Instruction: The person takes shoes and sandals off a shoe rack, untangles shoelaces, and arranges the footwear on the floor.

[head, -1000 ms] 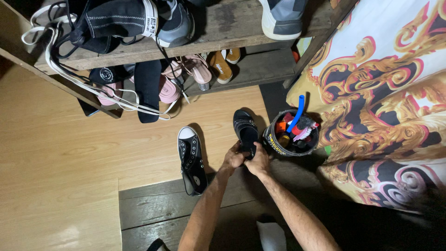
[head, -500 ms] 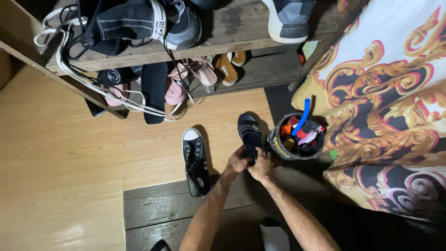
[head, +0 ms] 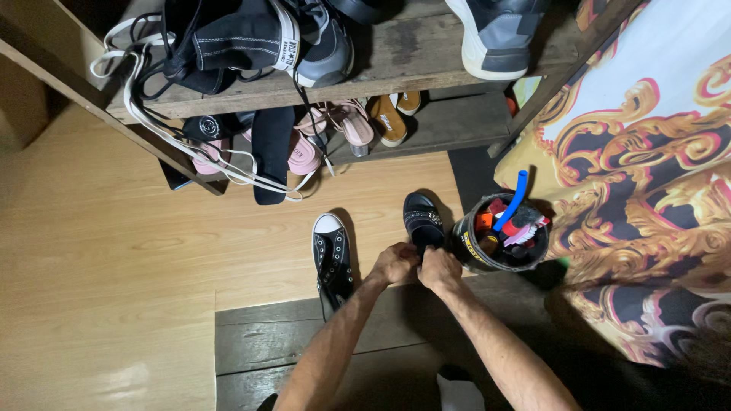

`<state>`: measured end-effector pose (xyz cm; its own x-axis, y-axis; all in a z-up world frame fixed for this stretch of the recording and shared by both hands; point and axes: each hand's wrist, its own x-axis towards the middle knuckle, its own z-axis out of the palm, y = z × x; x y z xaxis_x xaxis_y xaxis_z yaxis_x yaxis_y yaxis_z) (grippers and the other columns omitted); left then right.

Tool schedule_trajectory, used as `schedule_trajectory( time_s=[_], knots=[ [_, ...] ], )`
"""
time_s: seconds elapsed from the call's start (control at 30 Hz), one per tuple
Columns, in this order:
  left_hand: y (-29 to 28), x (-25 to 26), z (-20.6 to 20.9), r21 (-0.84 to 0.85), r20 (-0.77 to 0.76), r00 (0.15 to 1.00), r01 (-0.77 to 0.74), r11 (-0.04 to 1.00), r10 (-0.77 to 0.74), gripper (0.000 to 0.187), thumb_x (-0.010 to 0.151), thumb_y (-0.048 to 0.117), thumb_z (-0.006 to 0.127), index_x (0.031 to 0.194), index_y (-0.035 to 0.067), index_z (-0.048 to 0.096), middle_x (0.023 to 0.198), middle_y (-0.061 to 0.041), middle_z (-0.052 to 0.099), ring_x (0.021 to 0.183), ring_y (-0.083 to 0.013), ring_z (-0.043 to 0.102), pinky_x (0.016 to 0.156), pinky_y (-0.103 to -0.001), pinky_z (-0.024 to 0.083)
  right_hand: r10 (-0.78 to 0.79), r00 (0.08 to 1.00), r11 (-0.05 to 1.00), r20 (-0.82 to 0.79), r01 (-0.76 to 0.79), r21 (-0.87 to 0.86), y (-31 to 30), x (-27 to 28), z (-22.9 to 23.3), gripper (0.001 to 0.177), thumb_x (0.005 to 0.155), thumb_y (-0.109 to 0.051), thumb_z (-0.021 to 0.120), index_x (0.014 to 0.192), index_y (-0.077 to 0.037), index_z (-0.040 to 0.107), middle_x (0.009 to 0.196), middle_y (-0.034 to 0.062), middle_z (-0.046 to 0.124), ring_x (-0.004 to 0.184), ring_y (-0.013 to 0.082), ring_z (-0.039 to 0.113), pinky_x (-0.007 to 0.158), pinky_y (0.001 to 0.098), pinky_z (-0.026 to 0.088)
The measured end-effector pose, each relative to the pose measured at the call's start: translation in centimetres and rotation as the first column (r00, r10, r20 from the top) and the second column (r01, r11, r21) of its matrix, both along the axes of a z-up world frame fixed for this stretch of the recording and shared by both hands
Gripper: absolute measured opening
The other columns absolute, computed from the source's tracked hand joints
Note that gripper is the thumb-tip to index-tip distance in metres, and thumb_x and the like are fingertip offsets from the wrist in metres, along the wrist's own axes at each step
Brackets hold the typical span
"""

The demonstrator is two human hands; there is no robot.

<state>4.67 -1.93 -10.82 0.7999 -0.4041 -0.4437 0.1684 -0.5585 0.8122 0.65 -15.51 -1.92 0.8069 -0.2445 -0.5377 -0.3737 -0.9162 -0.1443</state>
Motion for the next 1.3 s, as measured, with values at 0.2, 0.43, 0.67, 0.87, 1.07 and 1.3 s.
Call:
schedule_trajectory(
  time_s=[0.2, 0.43, 0.67, 0.87, 1.07, 1.3],
  knots=[
    [1.5, 2.0, 3.7, -0.051, -0.06, 0.997, -0.049, 0.998, 0.046, 0.043, 0.095, 0.033, 0.062, 0.133, 0.012, 0.067, 0.111, -0.011, 0.078, 0.095, -0.0213, 0.075, 0.084, -0.034, 0.059, 0.115, 0.98, 0.99, 0.162, -0.127, 0.065, 0.2, 3.5, 1.6, 0.042, 0.083, -0.015, 0.075, 0.123, -0.006, 0.066, 0.108, 0.0229, 0.074, 0.104, 0.0398, 0.072, 0.091, 0.0482, 0.059],
    [2.8, 5.7, 6.8, -0.306, -0.268, 0.943, -0.279, 0.91, 0.199, 0.035, 0.1, 0.034, 0.062, 0.127, 0.013, 0.067, 0.109, -0.003, 0.076, 0.09, -0.0151, 0.071, 0.074, -0.032, 0.057, 0.035, 0.899, 0.958, 0.436, -0.154, 0.241, 0.1, 9.3, 2.6, 0.05, 0.079, -0.017, 0.078, 0.126, -0.008, 0.064, 0.106, 0.0225, 0.072, 0.099, 0.0401, 0.072, 0.084, 0.0474, 0.06],
    [4.2, 10.0, 7.3, -0.306, -0.229, 0.947, -0.288, 0.907, 0.224, 0.034, 0.097, 0.031, 0.066, 0.127, 0.015, 0.067, 0.117, -0.003, 0.074, 0.091, -0.015, 0.071, 0.074, -0.032, 0.057, -0.025, 0.884, 0.987, 0.467, -0.052, 0.151, -0.5, 14.0, 3.8, 0.051, 0.086, -0.03, 0.077, 0.131, -0.013, 0.062, 0.108, 0.0192, 0.073, 0.101, 0.0407, 0.071, 0.085, 0.0506, 0.058],
    [5.4, 13.3, 6.3, -0.322, -0.233, 0.941, -0.312, 0.894, 0.245, 0.032, 0.099, 0.029, 0.064, 0.128, 0.016, 0.066, 0.117, -0.003, 0.073, 0.09, -0.015, 0.069, 0.073, -0.032, 0.056, -0.095, 0.803, 0.984, 0.588, -0.012, 0.176, -0.9, 17.9, 1.8, 0.053, 0.083, -0.033, 0.082, 0.124, -0.008, 0.06, 0.11, 0.0233, 0.07, 0.106, 0.0425, 0.067, 0.087, 0.052, 0.055],
    [5.9, 15.2, 7.1, -0.324, -0.228, 0.941, -0.316, 0.892, 0.25, 0.031, 0.099, 0.031, 0.062, 0.128, 0.018, 0.066, 0.117, 0.0, 0.072, 0.091, -0.011, 0.069, 0.076, -0.029, 0.058, -0.095, 0.65, 0.973, 0.754, -0.099, 0.207, -0.4, 21.1, 0.8, 0.063, 0.079, -0.03, 0.088, 0.125, -0.004, 0.053, 0.118, 0.0215, 0.062, 0.112, 0.0422, 0.059, 0.092, 0.0525, 0.051],
    [4.8, 17.0, 6.3, -0.389, -0.266, 0.923, -0.366, 0.845, 0.277, 0.03, 0.099, 0.029, 0.066, 0.125, 0.014, 0.067, 0.105, -0.003, 0.072, 0.084, -0.0112, 0.067, 0.067, -0.028, 0.054, -0.134, 0.581, 0.971, 0.803, -0.086, 0.224, 1.2, 23.2, 2.0, 0.072, 0.074, -0.031, 0.092, 0.128, -0.005, 0.05, 0.126, 0.0195, 0.057, 0.118, 0.0424, 0.055, 0.093, 0.0527, 0.049]
  ],
)
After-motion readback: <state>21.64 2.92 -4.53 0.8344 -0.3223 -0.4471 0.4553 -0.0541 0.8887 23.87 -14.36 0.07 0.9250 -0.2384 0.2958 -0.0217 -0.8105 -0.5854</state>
